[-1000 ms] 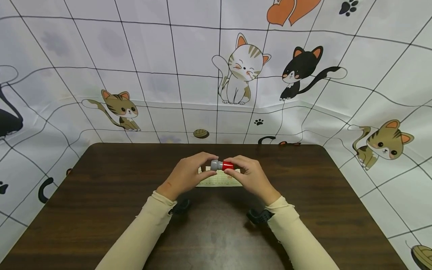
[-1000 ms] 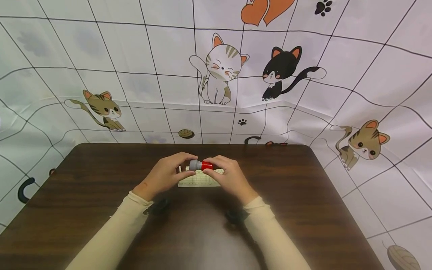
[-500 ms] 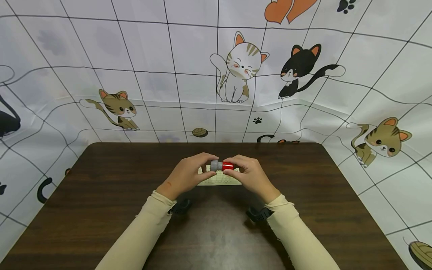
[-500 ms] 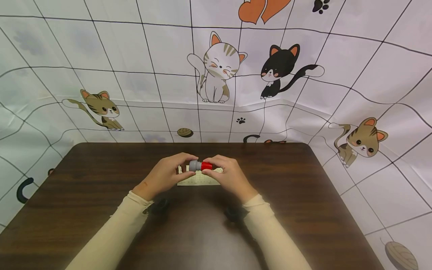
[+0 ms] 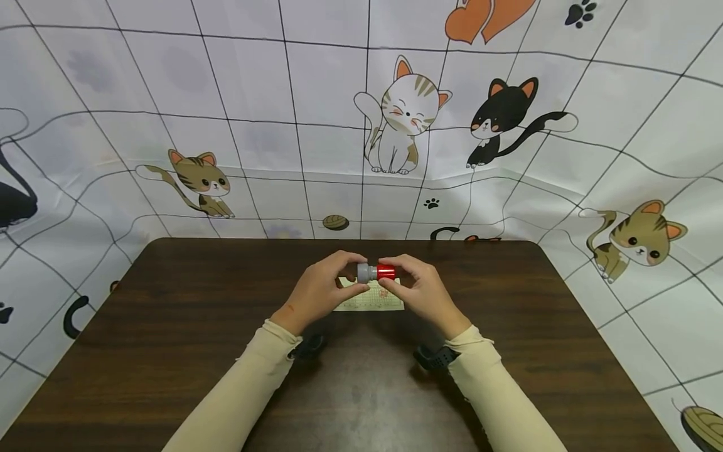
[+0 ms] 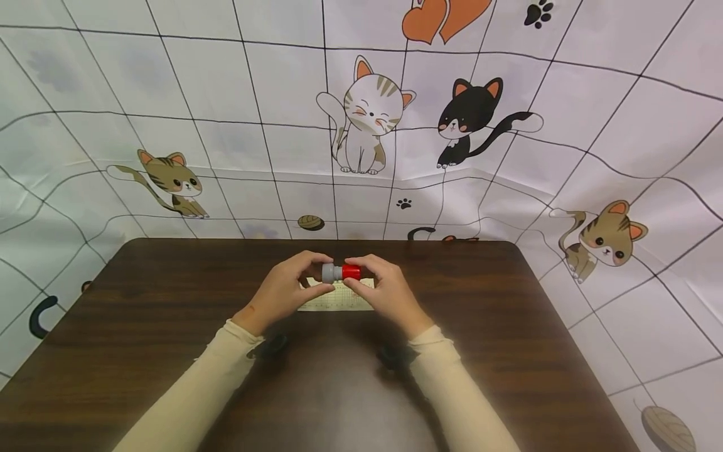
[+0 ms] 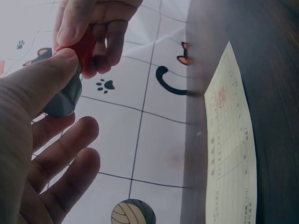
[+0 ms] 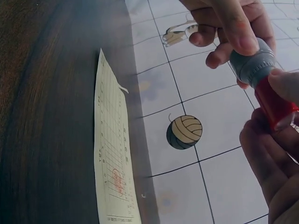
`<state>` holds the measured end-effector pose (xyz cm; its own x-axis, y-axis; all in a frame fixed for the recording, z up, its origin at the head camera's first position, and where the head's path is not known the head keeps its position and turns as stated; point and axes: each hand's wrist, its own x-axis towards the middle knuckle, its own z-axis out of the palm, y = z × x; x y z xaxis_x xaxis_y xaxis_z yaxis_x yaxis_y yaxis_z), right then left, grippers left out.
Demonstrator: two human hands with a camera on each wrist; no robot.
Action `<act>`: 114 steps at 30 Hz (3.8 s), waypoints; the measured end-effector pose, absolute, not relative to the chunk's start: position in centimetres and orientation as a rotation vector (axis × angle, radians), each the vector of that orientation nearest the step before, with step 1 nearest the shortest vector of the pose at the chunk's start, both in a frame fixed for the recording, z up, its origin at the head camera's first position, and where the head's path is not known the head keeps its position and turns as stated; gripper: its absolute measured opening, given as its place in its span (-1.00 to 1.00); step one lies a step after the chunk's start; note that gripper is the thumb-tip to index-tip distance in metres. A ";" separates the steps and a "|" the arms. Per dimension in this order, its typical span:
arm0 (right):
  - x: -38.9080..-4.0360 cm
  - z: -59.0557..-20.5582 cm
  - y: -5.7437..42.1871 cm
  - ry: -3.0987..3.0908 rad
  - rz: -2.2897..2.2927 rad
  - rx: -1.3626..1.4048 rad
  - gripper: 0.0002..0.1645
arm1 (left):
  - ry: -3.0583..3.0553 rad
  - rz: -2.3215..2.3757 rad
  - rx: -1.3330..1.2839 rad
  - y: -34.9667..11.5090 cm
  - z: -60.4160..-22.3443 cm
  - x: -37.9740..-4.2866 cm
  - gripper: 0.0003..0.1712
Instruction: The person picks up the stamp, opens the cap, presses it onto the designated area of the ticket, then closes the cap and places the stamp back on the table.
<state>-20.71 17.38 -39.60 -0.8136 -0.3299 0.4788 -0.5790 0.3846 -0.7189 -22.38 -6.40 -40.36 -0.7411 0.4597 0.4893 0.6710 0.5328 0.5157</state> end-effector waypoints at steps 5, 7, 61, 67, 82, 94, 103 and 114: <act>-20.9 -40.1 17.7 -2.447 1.484 0.691 -0.62 | -2.583 -1.047 -0.854 -6.7 -40.7 -22.4 -0.34; -21.9 -41.5 18.4 -2.457 1.497 0.635 -0.62 | -2.660 -1.014 -0.790 -7.0 -40.7 -22.3 -0.36; -28.2 -44.9 24.0 -2.580 1.277 0.347 -0.60 | -2.987 -0.621 -0.658 -7.2 -45.0 -23.6 -0.46; -28.2 -44.5 24.0 -2.609 1.253 0.347 -0.59 | -2.981 -0.577 -0.677 -7.1 -45.1 -23.7 -0.47; -29.3 -44.5 24.0 -2.548 1.207 0.318 -0.57 | -3.007 -0.540 -0.687 -6.9 -44.7 -23.6 -0.54; -29.7 -45.2 22.9 -2.540 1.095 0.341 -0.53 | -3.008 -0.568 -0.691 -6.7 -44.9 -23.8 -0.55; -29.5 -45.6 22.7 -2.567 0.986 0.358 -0.55 | -3.013 -0.620 -0.683 -6.4 -44.9 -23.8 -0.55; -29.4 -45.3 22.5 -2.657 1.011 0.340 -0.40 | -3.013 -0.621 -0.672 -6.4 -45.0 -24.0 -0.55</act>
<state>-29.36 22.46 -45.28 -0.9338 -0.1187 0.3376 -0.3131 0.7277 -0.6103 -24.02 -6.45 -45.01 -0.9089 0.4099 0.0768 0.4069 0.8311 0.3791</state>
